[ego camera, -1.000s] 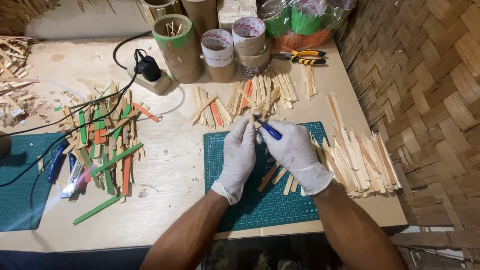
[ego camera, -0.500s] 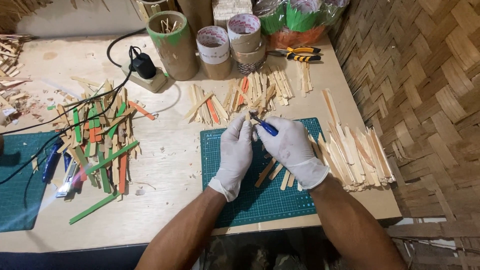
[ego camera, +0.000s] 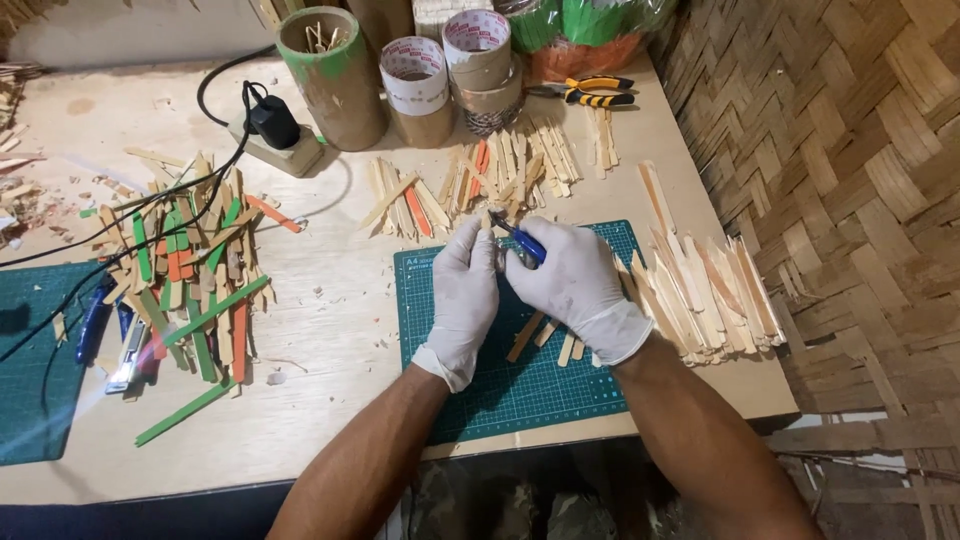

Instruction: Trimming the ends of thin wooden sticks using a handheld cutter on a cutting mat in a workshop environment.

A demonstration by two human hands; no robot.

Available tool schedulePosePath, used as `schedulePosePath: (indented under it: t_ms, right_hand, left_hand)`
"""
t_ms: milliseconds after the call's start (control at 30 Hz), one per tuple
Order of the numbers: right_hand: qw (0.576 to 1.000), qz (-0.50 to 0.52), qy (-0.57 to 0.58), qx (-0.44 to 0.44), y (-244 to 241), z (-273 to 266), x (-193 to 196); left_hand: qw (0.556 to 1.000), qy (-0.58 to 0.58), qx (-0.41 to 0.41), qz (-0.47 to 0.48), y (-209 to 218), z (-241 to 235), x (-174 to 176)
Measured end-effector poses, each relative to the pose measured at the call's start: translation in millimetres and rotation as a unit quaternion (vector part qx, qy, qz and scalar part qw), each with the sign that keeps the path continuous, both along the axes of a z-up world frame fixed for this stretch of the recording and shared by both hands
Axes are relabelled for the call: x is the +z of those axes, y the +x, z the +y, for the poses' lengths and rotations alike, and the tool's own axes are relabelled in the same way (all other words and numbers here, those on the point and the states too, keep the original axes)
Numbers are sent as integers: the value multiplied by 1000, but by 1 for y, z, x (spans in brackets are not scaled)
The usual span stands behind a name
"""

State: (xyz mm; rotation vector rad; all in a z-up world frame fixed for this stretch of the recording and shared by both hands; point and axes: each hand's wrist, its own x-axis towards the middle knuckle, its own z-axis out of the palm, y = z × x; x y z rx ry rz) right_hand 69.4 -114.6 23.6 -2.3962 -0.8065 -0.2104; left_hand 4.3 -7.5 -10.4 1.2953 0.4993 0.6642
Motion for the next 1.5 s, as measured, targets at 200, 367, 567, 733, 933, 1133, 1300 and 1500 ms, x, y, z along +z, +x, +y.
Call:
schedulePosePath:
  t_ms: [200,367,567,733,933,1133,1300,1500]
  right_hand:
    - [997,-43,-48,28,0,-3,1]
    - [997,-12,-74,-6,-2,-2,3]
    - [996,-32,-82,1,-2,-2,2]
    - [998,12,-19,61,0,-8,9]
    - [993,-28,-45,107,-4,-7,12]
    - [988,-21,-73,133,0,-8,13]
    - [995,-22,-61,81,-4,-3,8]
    - [997,-49,-66,13,-2,-1,-8]
  left_hand:
    - [1000,19,-3,5,-1,-1,-6]
    - [1000,16,-15,4,1,-3,-9]
    - [999,30,-14,5,-2,2,-5]
    - [999,44,-15,8,-4,1,0]
    - [999,49,-13,20,4,9,-19]
    - [998,45,-7,38,2,6,-17]
    - [998,43,0,46,3,6,-18]
    - [997,55,9,49,-6,-1,9]
